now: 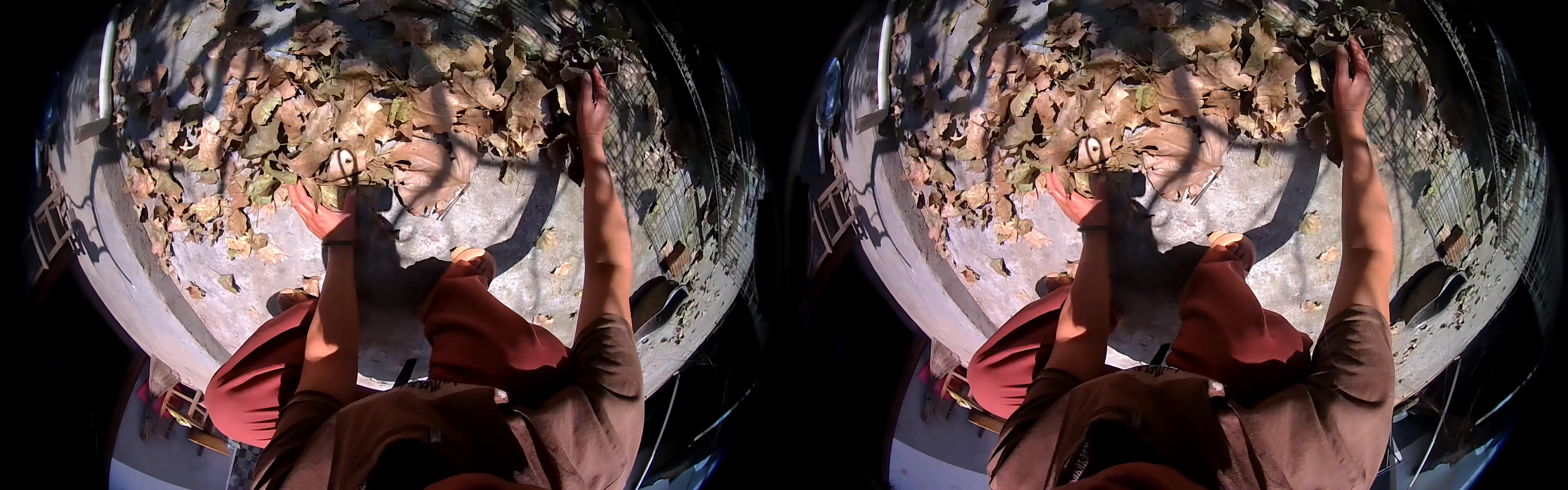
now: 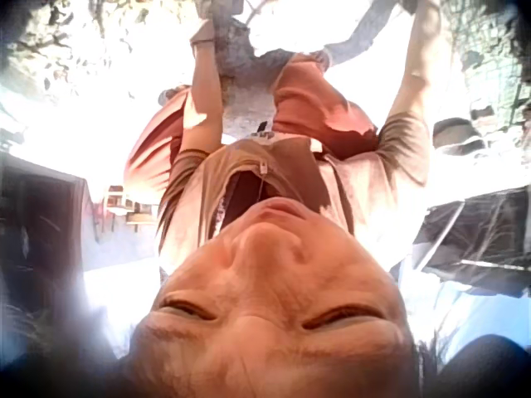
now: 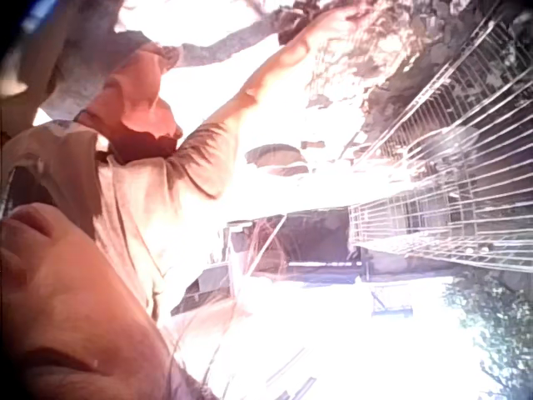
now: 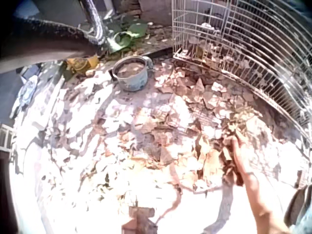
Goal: The person retrieves round white food items from a refrigerator and places them in a metal bowl. The person then collects firewood and dried leaves to arrange in a traditional wood-burning stove, squats to place the fuel, and covers it with a lid.
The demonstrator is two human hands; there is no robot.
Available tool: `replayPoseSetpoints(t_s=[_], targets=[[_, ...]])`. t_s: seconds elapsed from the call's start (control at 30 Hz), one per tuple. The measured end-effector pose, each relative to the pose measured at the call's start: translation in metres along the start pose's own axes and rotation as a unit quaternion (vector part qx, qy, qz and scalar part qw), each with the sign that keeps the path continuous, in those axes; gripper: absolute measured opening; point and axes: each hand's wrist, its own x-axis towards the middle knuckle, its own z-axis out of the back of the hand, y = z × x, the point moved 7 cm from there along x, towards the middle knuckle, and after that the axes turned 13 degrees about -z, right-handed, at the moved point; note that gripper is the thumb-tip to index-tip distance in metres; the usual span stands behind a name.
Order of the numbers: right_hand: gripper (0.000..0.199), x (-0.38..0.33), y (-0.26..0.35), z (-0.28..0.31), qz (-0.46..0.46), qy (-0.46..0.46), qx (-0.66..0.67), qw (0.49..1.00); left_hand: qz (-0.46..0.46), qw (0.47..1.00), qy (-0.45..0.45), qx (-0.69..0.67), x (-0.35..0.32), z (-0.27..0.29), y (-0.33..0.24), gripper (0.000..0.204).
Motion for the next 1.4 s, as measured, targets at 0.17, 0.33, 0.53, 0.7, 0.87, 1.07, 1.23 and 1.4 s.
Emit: replayPoseSetpoints(t_s=[0.17, 0.33, 0.53, 0.7, 0.87, 1.07, 1.23, 1.4], targets=[[0.052, -0.093, 0.120, -0.118, 0.045, 0.107, 0.038, 0.993, -0.044, 0.999, -0.008, 0.015, 0.049, -0.007, 0.004, 0.096], [0.052, -0.160, 0.233, -0.175, 0.107, 0.202, 0.152, 0.962, -0.047, 0.999, -0.003, -0.009, 0.070, 0.035, 0.036, 0.084], [0.039, -0.118, 0.214, -0.123, 0.033, 0.132, 0.150, 0.979, 0.003, 0.982, -0.183, 0.052, 0.082, 0.138, 0.171, 0.077], [0.052, -0.083, 0.124, -0.122, -0.017, 0.143, 0.055, 0.988, 0.344, 0.889, -0.213, 0.214, 0.070, 0.193, 0.385, 0.093], [0.057, -0.072, 0.119, -0.145, 0.023, 0.135, -0.002, 0.991, 0.408, 0.900, -0.131, 0.086, 0.072, 0.201, 0.502, 0.102], [0.056, -0.115, 0.200, -0.199, 0.016, 0.186, 0.120, 0.975, 0.090, 0.972, -0.111, -0.188, 0.130, 0.088, 0.379, 0.065], [0.071, -0.141, 0.186, -0.242, -0.052, 0.255, 0.018, 0.965, 0.021, 0.943, -0.079, -0.324, 0.149, 0.042, 0.209, 0.095], [0.063, -0.163, 0.219, -0.254, -0.028, 0.292, 0.074, 0.953, 0.018, 0.899, -0.092, -0.429, 0.132, -0.013, 0.122, 0.115]])
